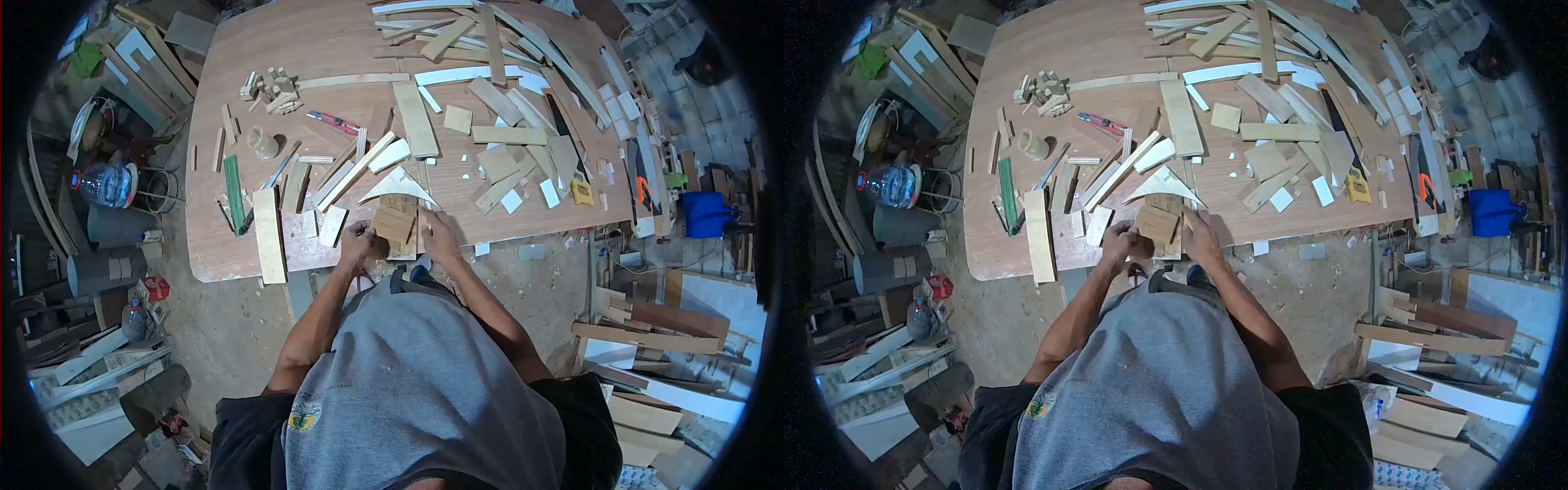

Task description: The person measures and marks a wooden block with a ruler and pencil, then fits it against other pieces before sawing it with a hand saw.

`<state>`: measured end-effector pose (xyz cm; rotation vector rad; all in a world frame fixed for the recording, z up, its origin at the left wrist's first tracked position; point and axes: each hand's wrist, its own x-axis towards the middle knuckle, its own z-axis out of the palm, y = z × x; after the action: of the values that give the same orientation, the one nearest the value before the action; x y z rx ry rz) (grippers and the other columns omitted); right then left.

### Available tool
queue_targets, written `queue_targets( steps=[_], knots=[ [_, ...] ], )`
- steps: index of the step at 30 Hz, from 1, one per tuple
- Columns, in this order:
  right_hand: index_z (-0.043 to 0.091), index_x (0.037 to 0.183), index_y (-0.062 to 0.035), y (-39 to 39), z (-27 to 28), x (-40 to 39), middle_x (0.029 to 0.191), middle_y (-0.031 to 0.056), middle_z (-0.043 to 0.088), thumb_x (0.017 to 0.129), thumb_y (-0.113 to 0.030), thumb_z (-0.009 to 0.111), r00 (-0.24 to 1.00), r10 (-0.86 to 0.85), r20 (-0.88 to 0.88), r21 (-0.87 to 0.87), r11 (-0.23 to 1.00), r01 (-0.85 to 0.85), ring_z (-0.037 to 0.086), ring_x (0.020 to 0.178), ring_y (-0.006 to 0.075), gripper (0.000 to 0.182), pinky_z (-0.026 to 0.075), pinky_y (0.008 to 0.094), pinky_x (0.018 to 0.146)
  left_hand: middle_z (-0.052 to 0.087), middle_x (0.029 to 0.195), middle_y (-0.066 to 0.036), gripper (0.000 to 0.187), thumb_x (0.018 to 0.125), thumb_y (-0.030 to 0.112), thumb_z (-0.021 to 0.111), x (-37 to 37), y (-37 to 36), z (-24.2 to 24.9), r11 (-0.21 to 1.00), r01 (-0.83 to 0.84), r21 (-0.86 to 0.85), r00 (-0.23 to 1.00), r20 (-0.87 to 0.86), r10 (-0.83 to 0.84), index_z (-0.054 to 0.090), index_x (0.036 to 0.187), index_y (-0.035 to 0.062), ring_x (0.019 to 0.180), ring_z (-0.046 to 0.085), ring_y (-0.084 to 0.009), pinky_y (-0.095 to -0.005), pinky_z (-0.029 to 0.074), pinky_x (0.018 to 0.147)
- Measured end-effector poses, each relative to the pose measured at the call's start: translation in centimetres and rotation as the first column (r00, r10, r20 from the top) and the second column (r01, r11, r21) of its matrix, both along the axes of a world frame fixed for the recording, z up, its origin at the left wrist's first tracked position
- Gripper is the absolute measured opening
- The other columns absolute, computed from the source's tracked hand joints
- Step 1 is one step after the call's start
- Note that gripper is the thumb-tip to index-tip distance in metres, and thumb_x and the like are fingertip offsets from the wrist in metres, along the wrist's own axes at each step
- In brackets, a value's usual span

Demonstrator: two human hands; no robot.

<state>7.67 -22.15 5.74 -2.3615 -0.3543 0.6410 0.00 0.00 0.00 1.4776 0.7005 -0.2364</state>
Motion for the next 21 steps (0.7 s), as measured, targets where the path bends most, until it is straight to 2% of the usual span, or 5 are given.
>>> queue_targets(
  steps=[6, 9, 11, 15, 21],
  knots=[
    [0.055, 0.138, -0.0045, 0.1, -1.9, 2.9, 0.111, 0.0131, 0.066, 0.096, -0.016, 0.062, 0.985, 0.171, -0.039, 0.324, 0.934, -0.149, 0.062, 0.107, 0.0243, 0.044, 0.050, 0.0341, 0.087, 0.070, 0.102, -0.004, 0.024, 0.100, 0.014, 0.061, 1.6, -0.2, 5.7, 0.964, 0.079, -0.253, 0.994, 0.092, -0.058, 0.067, 0.119, 0.0009, 0.087, 0.064, -0.0120, -0.0291, 0.053, 0.078],
    [0.059, 0.130, -0.0036, 0.5, 1.2, 2.3, 0.109, 0.0081, 0.067, 0.098, -0.016, 0.062, 0.933, -0.017, -0.360, 0.347, 0.926, 0.151, 0.063, 0.102, 0.0182, 0.035, 0.050, 0.0306, 0.083, 0.070, 0.105, -0.003, 0.024, 0.100, 0.016, 0.061, 2.3, -1.0, 7.2, 0.915, -0.101, -0.391, 0.982, 0.111, 0.155, 0.067, 0.120, 0.0036, 0.089, 0.064, -0.0115, -0.0295, 0.053, 0.078],
    [0.060, 0.123, -0.0073, 0.1, -0.2, 1.7, 0.111, 0.0044, 0.067, 0.099, -0.017, 0.062, 0.749, -0.159, -0.643, 0.513, 0.637, 0.575, 0.063, 0.098, 0.0147, 0.026, 0.049, 0.0284, 0.083, 0.069, 0.106, -0.001, 0.026, 0.099, 0.019, 0.065, 2.8, -1.8, 7.3, 0.857, -0.055, -0.512, 0.985, 0.113, 0.131, 0.066, 0.122, 0.0073, 0.091, 0.064, -0.0115, -0.0302, 0.053, 0.079],
    [0.061, 0.120, -0.0080, 0.0, 0.6, 0.7, 0.107, 0.0030, 0.068, 0.100, -0.018, 0.063, 0.697, -0.104, -0.709, 0.590, 0.453, 0.668, 0.063, 0.093, 0.0113, 0.023, 0.050, 0.0269, 0.081, 0.071, 0.100, -0.004, 0.031, 0.096, 0.016, 0.068, 3.3, -5.6, 8.5, 0.953, 0.001, -0.304, 0.985, 0.164, 0.051, 0.065, 0.124, 0.0015, 0.082, 0.064, -0.0110, -0.0269, 0.052, 0.072],
    [0.067, 0.106, -0.0054, -6.1, 0.6, 2.0, 0.099, 0.0023, 0.070, 0.098, -0.019, 0.064, 0.806, -0.109, -0.582, 0.459, 0.774, 0.436, 0.065, 0.085, 0.0119, 0.015, 0.052, 0.0255, 0.075, 0.069, 0.115, -0.009, 0.037, 0.101, 0.018, 0.058, 4.5, -5.9, 9.6, 0.948, 0.006, -0.317, 0.991, 0.127, 0.036, 0.057, 0.137, 0.0061, 0.094, 0.068, -0.0178, -0.0356, 0.060, 0.071]
  ],
)
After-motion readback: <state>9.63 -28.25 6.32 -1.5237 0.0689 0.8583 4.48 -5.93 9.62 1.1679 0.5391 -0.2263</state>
